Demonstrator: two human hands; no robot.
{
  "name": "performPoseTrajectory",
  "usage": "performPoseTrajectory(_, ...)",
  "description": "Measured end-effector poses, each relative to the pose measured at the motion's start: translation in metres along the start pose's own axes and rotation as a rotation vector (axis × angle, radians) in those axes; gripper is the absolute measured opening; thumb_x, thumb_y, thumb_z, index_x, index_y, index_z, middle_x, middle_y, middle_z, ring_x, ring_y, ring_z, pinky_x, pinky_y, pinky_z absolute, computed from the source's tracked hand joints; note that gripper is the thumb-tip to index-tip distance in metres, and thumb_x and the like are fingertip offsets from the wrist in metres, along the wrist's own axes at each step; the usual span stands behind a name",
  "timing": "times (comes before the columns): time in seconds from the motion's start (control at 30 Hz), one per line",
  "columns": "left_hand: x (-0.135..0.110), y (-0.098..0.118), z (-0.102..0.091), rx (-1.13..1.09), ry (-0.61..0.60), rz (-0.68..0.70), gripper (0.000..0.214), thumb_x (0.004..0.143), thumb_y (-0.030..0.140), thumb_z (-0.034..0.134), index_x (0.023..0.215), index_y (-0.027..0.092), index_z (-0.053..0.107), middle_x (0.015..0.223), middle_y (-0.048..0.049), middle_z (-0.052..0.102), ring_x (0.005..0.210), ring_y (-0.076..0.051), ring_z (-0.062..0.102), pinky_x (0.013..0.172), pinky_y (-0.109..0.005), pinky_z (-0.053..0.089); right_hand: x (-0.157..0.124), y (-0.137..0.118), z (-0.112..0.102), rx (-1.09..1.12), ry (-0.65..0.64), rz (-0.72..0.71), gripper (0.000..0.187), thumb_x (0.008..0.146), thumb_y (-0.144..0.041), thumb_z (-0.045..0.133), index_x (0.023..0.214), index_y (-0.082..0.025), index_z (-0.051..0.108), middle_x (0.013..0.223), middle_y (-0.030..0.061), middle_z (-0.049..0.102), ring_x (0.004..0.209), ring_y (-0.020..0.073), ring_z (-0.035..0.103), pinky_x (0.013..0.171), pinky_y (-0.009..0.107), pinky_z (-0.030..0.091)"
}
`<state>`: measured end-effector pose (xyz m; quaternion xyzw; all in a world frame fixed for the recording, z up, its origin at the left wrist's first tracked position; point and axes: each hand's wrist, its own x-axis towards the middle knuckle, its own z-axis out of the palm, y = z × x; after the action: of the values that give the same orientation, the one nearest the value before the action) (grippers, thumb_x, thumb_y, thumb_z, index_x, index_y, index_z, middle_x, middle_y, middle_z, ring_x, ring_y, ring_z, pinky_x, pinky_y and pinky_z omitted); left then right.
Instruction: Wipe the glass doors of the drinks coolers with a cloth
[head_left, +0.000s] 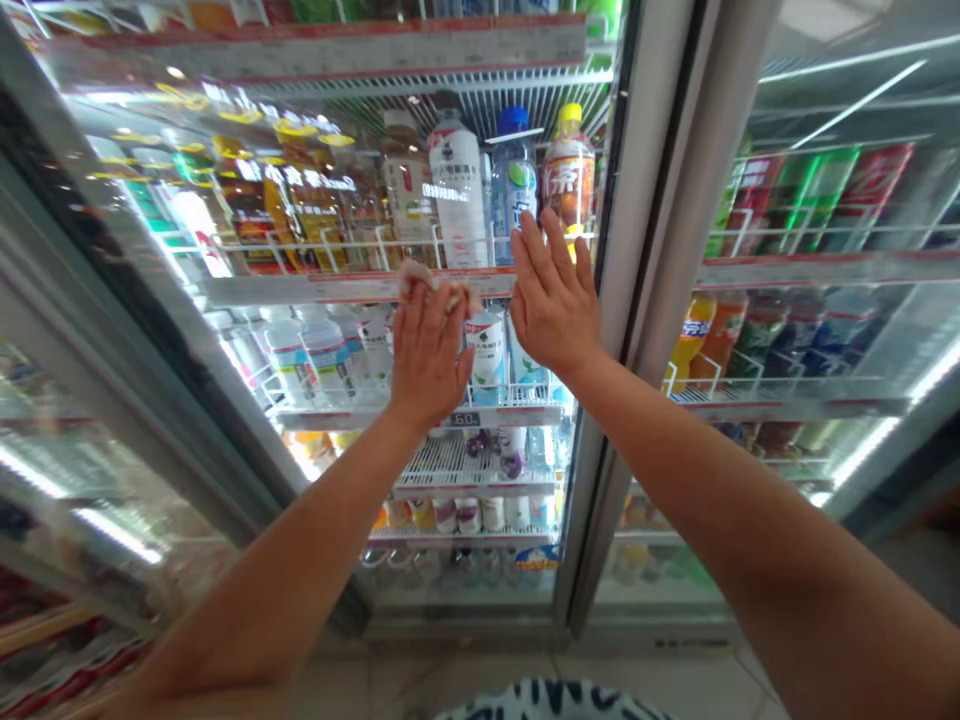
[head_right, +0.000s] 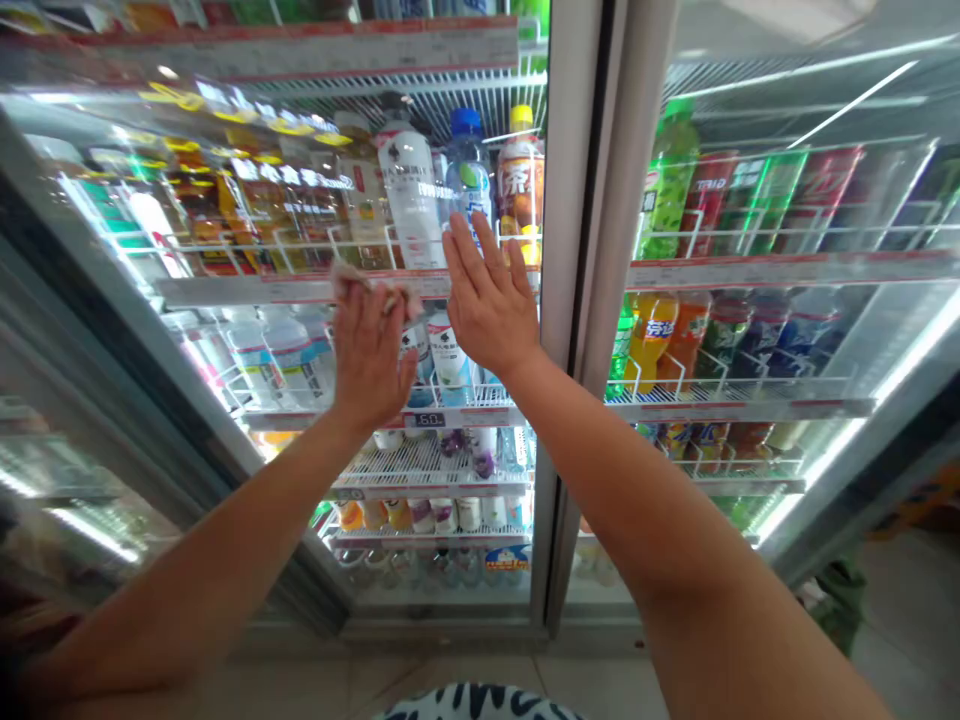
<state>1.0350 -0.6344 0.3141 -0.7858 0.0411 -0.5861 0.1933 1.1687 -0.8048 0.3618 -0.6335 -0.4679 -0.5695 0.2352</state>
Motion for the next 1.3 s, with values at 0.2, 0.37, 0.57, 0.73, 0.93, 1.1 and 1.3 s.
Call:
performPoseTrajectory(0.2, -0.019, -0.017, -0.019, -0.023, -0.055, -0.089, 0.059, 0.105, 0.036, 0.044, 0.161, 0.020, 0.032, 0.168, -0.0060, 0.024, 0.156, -0.033, 0.019, 0.130, -0.055, 0.010, -0.065, -0.021, 0.008, -0.120, -0.072, 0.065, 0.067, 0.108, -0.044, 0.034, 0.164, -0.012, 0.016, 0.170, 0.0091, 0.015, 0.160, 0.0219, -0.004, 0.132, 0.049, 0.000)
performPoseTrajectory(0.37, -0.048, 0.022, -0.005, -0.062, 0.016, -0.146, 0.073, 0.102, 0.028, 0.052, 0.166, 0.020, 0.017, 0.170, -0.0092, 0.016, 0.158, -0.032, 0.001, 0.130, -0.056, 0.006, -0.109, -0.027, 0.022, -0.231, 0.007, 0.011, 0.076, 0.105, -0.047, 0.045, 0.164, -0.010, 0.014, 0.169, 0.0095, 0.017, 0.159, 0.0239, -0.005, 0.131, 0.044, -0.009)
performPoseTrajectory(0.57, -0.054, 0.036, 0.009, 0.006, -0.004, -0.018, 0.070, 0.099, 0.014, 0.051, 0.164, 0.024, 0.026, 0.160, -0.0092, 0.042, 0.157, -0.024, 0.015, 0.131, -0.049, 0.012, -0.106, -0.026, 0.021, -0.240, 0.004, 0.003, 0.077, 0.105, -0.045, 0.047, 0.164, -0.009, 0.013, 0.168, 0.0095, 0.018, 0.160, 0.0239, 0.001, 0.132, 0.044, -0.006)
performPoseTrajectory(0.73, -0.038, 0.039, 0.010, -0.010, 0.114, -0.324, 0.063, 0.104, 0.023, 0.040, 0.164, 0.017, 0.023, 0.168, -0.0122, 0.022, 0.158, -0.029, 0.007, 0.129, -0.055, 0.011, -0.108, -0.026, 0.017, -0.194, 0.074, 0.007, 0.074, 0.104, -0.043, 0.050, 0.164, -0.012, 0.019, 0.163, 0.0105, 0.033, 0.159, 0.0219, 0.011, 0.133, 0.042, 0.001)
performPoseTrajectory(0.93, -0.039, 0.052, 0.014, -0.029, 0.054, -0.154, 0.066, 0.104, 0.017, 0.044, 0.165, 0.028, 0.022, 0.165, -0.0038, 0.033, 0.158, -0.020, 0.010, 0.132, -0.045, 0.010, -0.116, -0.023, 0.017, -0.089, 0.127, 0.031, 0.064, 0.101, -0.027, 0.050, 0.161, -0.022, 0.032, 0.156, 0.0066, 0.046, 0.154, 0.0214, 0.030, 0.132, 0.041, 0.018)
performPoseTrajectory(1.1, -0.007, 0.004, -0.007, -0.033, 0.131, -0.332, 0.054, 0.110, 0.027, 0.029, 0.163, 0.019, 0.026, 0.169, -0.0078, 0.023, 0.159, -0.022, 0.004, 0.132, -0.048, 0.009, -0.121, -0.022, 0.019, -0.038, 0.131, 0.057, 0.059, 0.098, -0.023, 0.049, 0.157, -0.024, 0.041, 0.155, 0.0056, 0.049, 0.152, 0.0217, 0.034, 0.131, 0.044, 0.023)
performPoseTrajectory(1.3, -0.037, 0.053, 0.007, -0.037, -0.026, -0.178, 0.058, 0.108, 0.028, 0.038, 0.164, 0.023, 0.023, 0.165, -0.0085, 0.032, 0.159, -0.025, 0.002, 0.130, -0.053, 0.012, -0.121, -0.021, 0.018, -0.008, 0.176, 0.028, 0.058, 0.095, -0.017, 0.046, 0.153, -0.022, 0.047, 0.153, 0.0060, 0.051, 0.151, 0.0207, 0.036, 0.129, 0.043, 0.026)
